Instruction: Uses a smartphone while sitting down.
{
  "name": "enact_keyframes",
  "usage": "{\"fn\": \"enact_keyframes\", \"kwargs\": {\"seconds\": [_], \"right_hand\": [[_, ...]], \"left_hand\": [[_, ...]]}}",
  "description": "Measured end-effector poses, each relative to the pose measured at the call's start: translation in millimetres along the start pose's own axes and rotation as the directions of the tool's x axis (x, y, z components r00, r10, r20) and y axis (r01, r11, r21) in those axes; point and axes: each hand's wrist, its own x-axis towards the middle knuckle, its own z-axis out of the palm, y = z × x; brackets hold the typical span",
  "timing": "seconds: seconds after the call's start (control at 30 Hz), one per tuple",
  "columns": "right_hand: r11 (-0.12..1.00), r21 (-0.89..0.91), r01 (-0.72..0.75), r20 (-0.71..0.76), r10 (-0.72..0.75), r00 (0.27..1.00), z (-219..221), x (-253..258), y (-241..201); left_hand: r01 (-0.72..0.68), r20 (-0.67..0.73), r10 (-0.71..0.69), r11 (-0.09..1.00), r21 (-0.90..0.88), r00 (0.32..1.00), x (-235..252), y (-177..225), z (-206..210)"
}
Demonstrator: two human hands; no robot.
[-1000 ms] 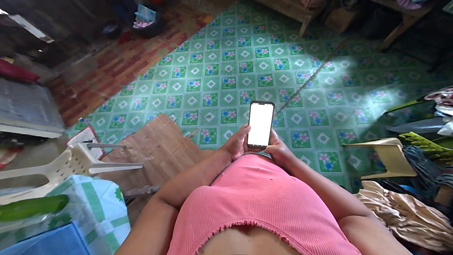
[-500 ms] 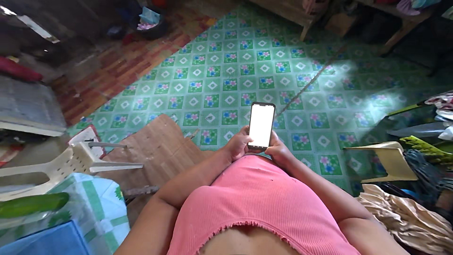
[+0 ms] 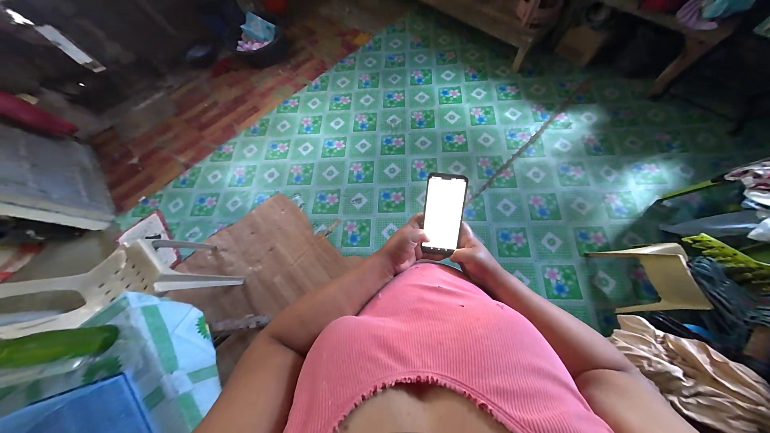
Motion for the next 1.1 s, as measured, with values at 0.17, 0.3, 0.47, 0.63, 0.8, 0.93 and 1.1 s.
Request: {"fn": "enact_keyframes", "kwargs": {"seconds": [0.17, 0.3, 0.47, 0.63, 0.8, 0.93, 1.1], "right_hand": [[1.0, -0.015, -0.014, -0.021, 0.014, 1.0, 0.9, 0.4, -1.6], [0.999, -0.027, -0.018, -0.043, 0.016, 0.999, 0.5, 0.0, -2.4], [0.999, -0.037, -0.014, -0.037, 0.012, 0.999, -3.5, -0.4, -1.1], [1.0, -0.02, -0.005, -0.025, 0.004, 1.0, -4.2, -1.3, -1.9], [1.0, -0.017, -0.005, -0.036, 0.004, 0.999, -4.3, -2.5, -2.0], [1.0, -0.011, -0.01, -0.04, 0.009, 0.999, -5.7, -2.9, -0.3], [1.0, -0.019, -0.005, -0.053, 0.004, 0.999, -7.9, -3.8, -0.4]], "left_hand": [[-0.003, -0.006, 0.003, 1.0, -0.006, 1.0, 1.8, -1.1, -0.9], [0.007, -0.031, -0.007, 1.0, 0.008, 0.999, 2.8, -0.1, 2.2], [0.012, -0.056, -0.012, 1.0, -0.001, 0.998, 4.8, -1.1, 4.4], [0.009, -0.046, -0.009, 1.0, 0.002, 0.999, 4.4, -1.1, 6.2], [0.021, -0.073, -0.021, 1.0, 0.011, 0.997, 5.5, -1.4, 8.5], [0.005, -0.031, -0.005, 1.0, -0.009, 0.999, 4.9, -3.5, 5.7], [-0.001, 0.019, 0.001, 1.0, -0.004, 1.0, 7.1, -3.9, 4.0]]}}
